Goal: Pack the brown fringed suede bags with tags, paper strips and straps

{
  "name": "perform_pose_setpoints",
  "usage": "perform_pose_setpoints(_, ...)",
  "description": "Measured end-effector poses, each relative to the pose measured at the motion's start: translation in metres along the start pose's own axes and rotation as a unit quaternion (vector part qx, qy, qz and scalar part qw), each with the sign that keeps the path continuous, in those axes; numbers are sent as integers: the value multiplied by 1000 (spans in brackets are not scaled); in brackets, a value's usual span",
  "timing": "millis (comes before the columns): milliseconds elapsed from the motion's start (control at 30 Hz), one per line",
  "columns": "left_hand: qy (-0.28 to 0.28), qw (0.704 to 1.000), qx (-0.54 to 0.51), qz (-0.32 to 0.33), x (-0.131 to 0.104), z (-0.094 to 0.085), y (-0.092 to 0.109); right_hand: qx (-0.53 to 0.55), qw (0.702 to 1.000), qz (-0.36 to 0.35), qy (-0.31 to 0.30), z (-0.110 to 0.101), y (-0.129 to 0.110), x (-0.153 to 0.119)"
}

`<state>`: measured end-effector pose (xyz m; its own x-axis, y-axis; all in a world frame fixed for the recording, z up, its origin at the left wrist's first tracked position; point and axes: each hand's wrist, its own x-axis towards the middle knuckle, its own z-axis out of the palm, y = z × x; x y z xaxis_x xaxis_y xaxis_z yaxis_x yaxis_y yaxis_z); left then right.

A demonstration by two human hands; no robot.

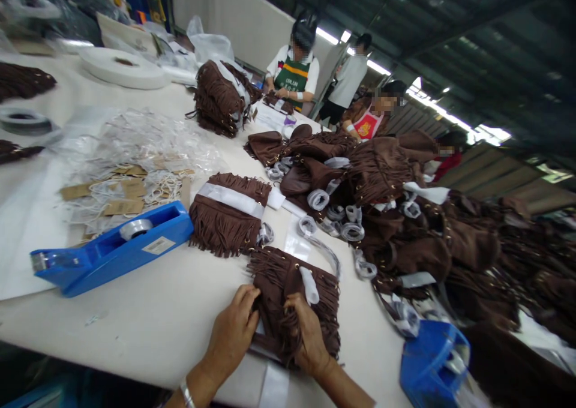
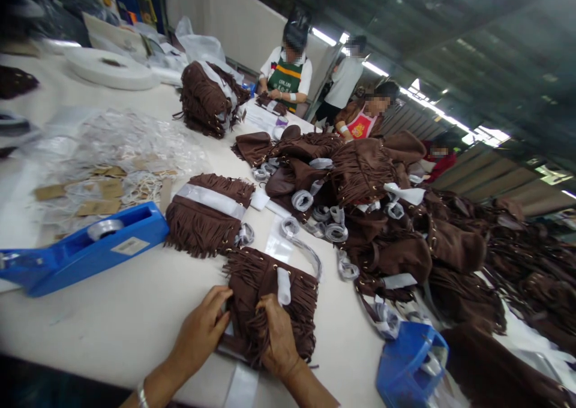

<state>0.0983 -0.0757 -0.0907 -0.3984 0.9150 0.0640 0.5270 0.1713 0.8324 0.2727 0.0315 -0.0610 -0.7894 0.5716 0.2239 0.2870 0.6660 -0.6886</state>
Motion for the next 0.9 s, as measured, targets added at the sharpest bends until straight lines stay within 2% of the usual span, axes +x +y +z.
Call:
perform_pose_setpoints(200,-35,999,-1,5,9,4,-2,-2,1000,2,-4,1,0,1)
perform_pose_setpoints(400,-66,998,-14,13,22,-12,-1,-15,1000,-4,-12,2,2,0)
perform_pose_setpoints(500,-67,998,-12,9,22,-17,0,-22,1000,-2,-13,2,2,0)
perform_pose_setpoints(600,-51,999,1,3,10,-13,1,-22,1000,-2,-10,1,1,1)
perform_pose_setpoints(767,-9,999,38,-5,-16,4,5,-19,1000,-7,-22,-3,1,1)
perform_pose_setpoints(900,72,996,-1,-51,-21,3,8,-7,1000,3,-27,2,1,0)
